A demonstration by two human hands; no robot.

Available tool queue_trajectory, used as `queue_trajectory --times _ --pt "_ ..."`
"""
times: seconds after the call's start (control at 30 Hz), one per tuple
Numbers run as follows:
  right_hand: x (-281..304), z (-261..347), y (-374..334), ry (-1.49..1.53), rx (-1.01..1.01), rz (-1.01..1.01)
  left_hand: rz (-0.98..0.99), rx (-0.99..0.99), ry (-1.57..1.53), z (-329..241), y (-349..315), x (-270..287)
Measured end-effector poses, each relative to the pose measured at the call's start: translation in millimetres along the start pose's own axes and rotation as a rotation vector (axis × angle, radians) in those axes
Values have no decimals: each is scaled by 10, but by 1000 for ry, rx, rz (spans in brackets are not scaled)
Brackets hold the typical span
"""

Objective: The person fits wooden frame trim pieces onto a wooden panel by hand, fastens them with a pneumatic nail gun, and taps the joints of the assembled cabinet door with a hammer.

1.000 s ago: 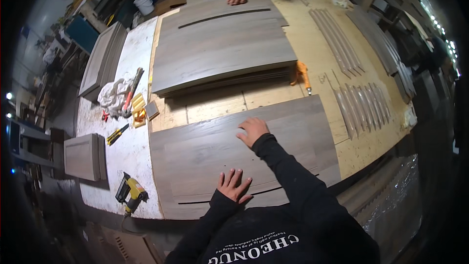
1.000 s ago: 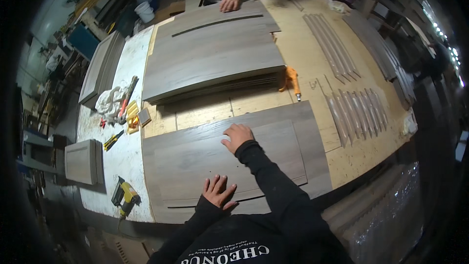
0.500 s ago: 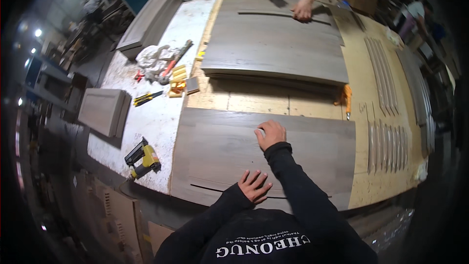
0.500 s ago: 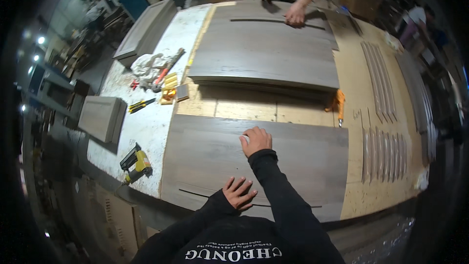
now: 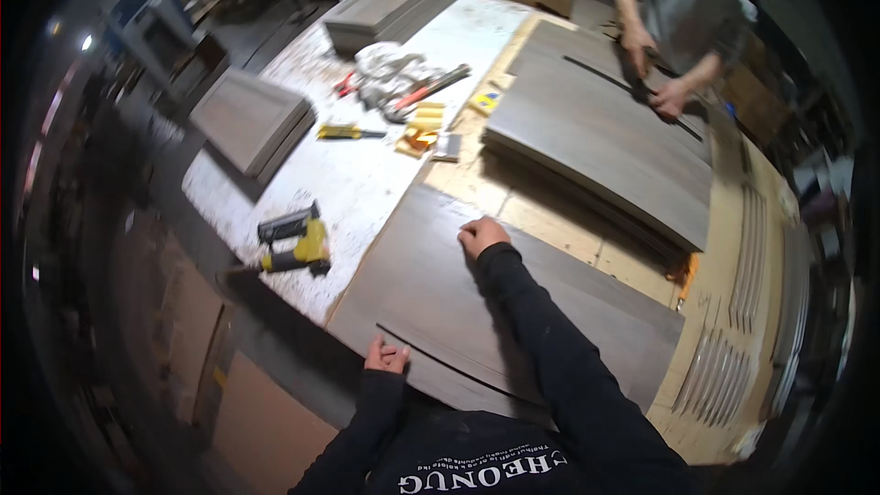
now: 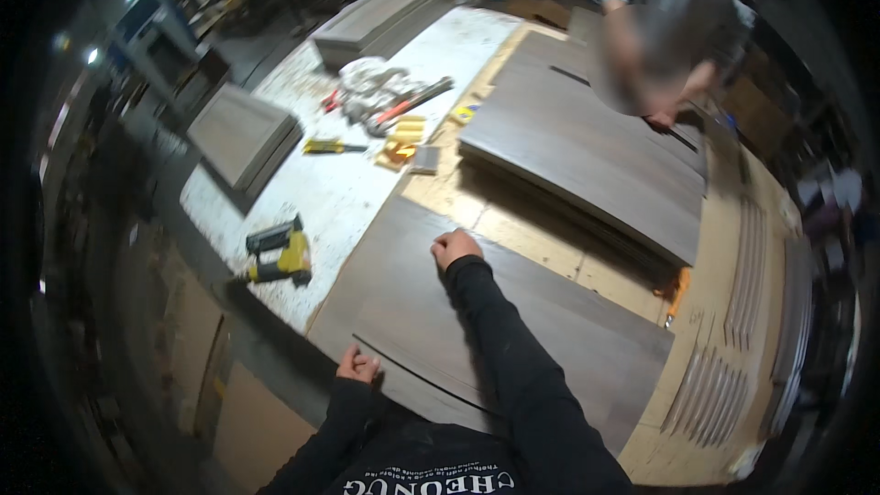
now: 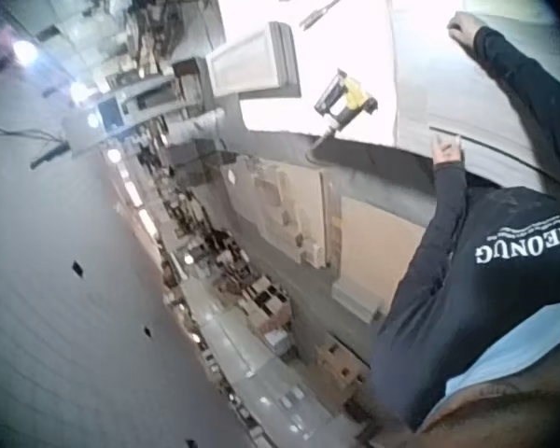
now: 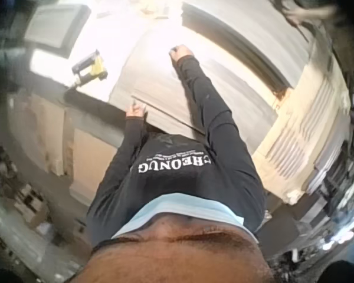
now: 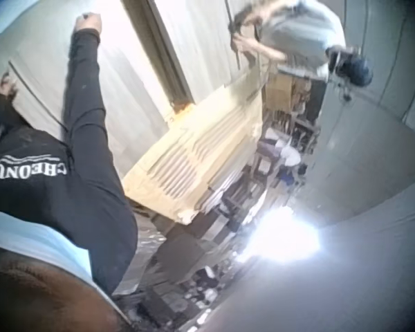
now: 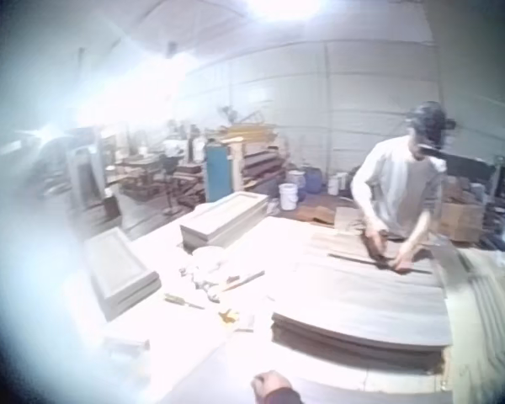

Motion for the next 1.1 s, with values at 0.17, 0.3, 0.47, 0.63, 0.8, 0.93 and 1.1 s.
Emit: queue_trajectory --times 0.17,0.3,0.47,0.63,0.8,0.93,1.1 --pt "-101 -76 189 47 9 12 25 170 -434 193 56 -420" --pt "-70 -55 213 86 -23 73 -74 113 -416 169 3 -487" --pt "11 26 48 62 72 9 -34 59 -513 240 57 -420" --pt "387 -156 -804 276 237 -494 -572 -801 444 -532 960 670" --pt "671 -309 -2161 418 -67 -517 -506 -675 1188 -740 2378 1545" --pt "588 -194 -2614 -47 -123 -698 -53 -842 1106 -1270 2356 1319" --pt "359 329 -1866 -64 106 -649 359 -715 867 -1628 1872 1579"
Point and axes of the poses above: each hand's wrist, its own y-axis towards the middle knuckle, its own x-axis out of the back of the hand, z = x × y, the point moved 3 cm from there along y, towards the middle knuckle, and after that the axes turned 4 degrees about x, right-handed, at the moved point
